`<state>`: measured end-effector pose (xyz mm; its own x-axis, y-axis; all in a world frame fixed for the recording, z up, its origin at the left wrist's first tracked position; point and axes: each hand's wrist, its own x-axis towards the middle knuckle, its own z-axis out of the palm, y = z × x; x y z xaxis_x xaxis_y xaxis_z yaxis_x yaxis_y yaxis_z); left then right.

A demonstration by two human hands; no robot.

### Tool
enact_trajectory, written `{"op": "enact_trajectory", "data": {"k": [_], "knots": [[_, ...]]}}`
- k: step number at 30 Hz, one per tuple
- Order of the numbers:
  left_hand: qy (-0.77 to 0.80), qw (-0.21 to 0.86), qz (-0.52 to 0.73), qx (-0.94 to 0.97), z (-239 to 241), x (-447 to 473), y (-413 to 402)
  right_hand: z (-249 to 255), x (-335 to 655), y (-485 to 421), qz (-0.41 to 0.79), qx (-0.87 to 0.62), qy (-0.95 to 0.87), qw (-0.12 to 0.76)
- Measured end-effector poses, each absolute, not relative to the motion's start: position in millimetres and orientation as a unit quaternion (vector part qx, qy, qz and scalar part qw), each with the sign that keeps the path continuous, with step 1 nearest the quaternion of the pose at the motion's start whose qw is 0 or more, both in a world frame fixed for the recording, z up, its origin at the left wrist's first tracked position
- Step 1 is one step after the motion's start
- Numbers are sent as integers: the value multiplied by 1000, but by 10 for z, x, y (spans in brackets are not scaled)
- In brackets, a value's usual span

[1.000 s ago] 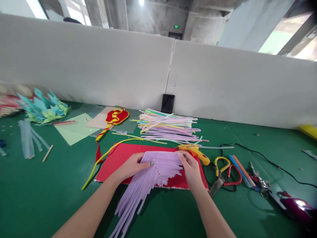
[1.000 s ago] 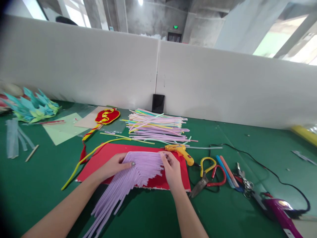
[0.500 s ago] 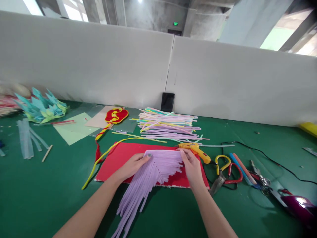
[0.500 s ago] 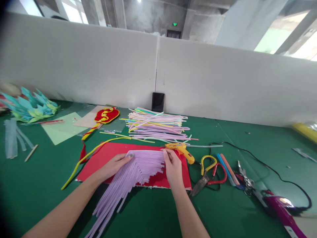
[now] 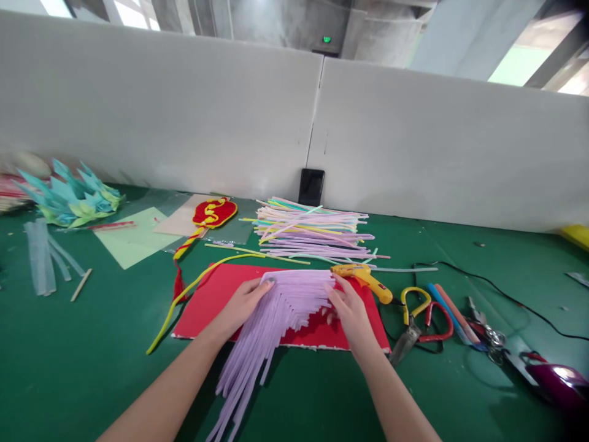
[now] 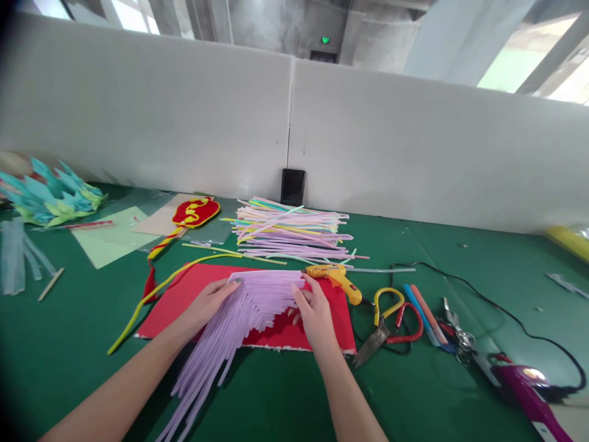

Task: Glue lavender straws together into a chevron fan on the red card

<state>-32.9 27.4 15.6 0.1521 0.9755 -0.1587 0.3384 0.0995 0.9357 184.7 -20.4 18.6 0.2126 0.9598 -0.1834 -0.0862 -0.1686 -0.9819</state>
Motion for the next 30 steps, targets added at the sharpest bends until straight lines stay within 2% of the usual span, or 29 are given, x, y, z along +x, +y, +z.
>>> {"op": "enact_trajectory", "data": {"k": [7, 22, 27, 30], "knots": [[543, 500, 344, 581, 216, -323, 231, 182, 1849, -205, 546, -550, -329, 540], [513, 522, 372, 571, 217, -328, 249, 174, 1928, -195, 487, -538, -253, 640], [480, 569, 460, 485, 192, -350, 267, 204, 1946, -197, 475, -543, -249, 646], [457, 613, 517, 385, 136, -362, 303, 174, 1947, -206, 481, -562, -290, 608]]}}
